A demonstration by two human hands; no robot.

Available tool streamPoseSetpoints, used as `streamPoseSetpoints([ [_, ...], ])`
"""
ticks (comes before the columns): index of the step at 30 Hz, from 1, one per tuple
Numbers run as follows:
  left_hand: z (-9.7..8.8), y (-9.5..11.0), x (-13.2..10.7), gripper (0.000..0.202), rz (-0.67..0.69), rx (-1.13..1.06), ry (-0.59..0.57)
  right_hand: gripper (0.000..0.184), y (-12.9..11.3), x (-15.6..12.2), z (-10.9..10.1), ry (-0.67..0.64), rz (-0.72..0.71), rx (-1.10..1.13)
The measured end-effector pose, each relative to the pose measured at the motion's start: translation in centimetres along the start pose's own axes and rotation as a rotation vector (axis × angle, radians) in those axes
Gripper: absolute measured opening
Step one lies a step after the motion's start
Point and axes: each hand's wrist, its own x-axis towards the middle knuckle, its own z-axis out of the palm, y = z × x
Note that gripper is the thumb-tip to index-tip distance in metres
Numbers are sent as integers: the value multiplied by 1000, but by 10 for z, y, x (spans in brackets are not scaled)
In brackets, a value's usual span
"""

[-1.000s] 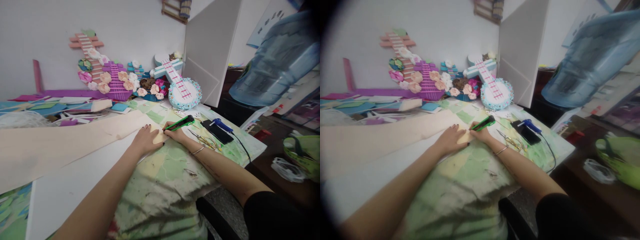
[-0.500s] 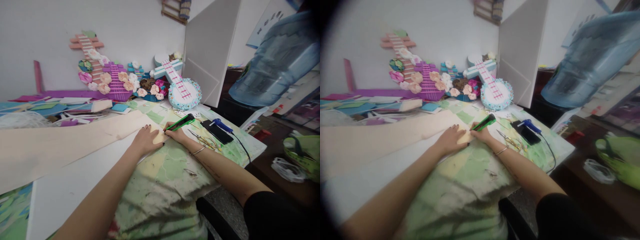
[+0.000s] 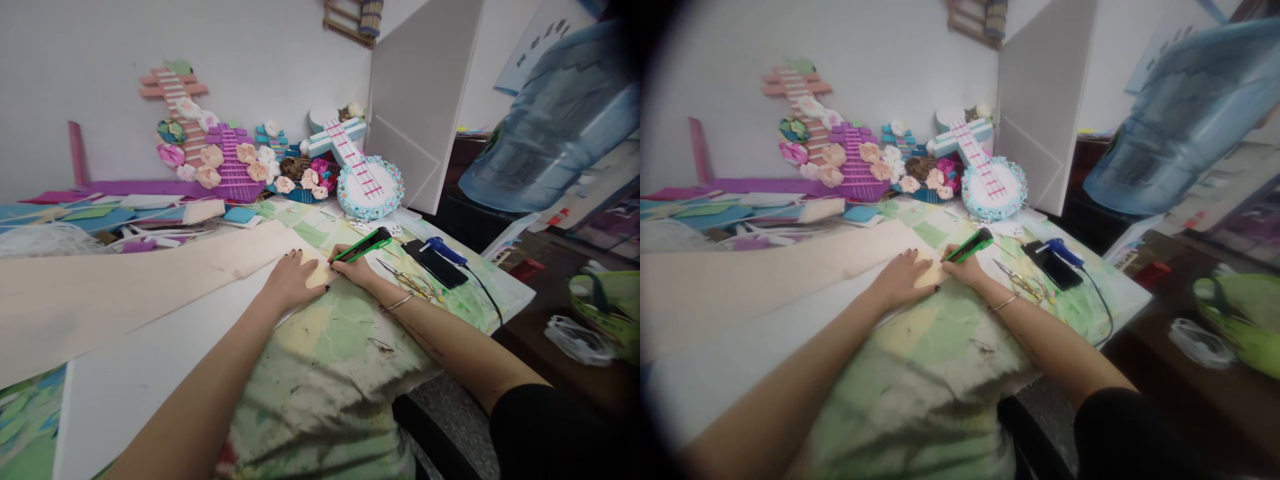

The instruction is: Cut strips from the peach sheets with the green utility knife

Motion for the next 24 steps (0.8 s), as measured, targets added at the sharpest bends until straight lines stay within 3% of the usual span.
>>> streamPoseSetpoints([
  [24,2,-1,0,69,-3,-4,-4,7,4,-9,-4,-6,-32,-24],
])
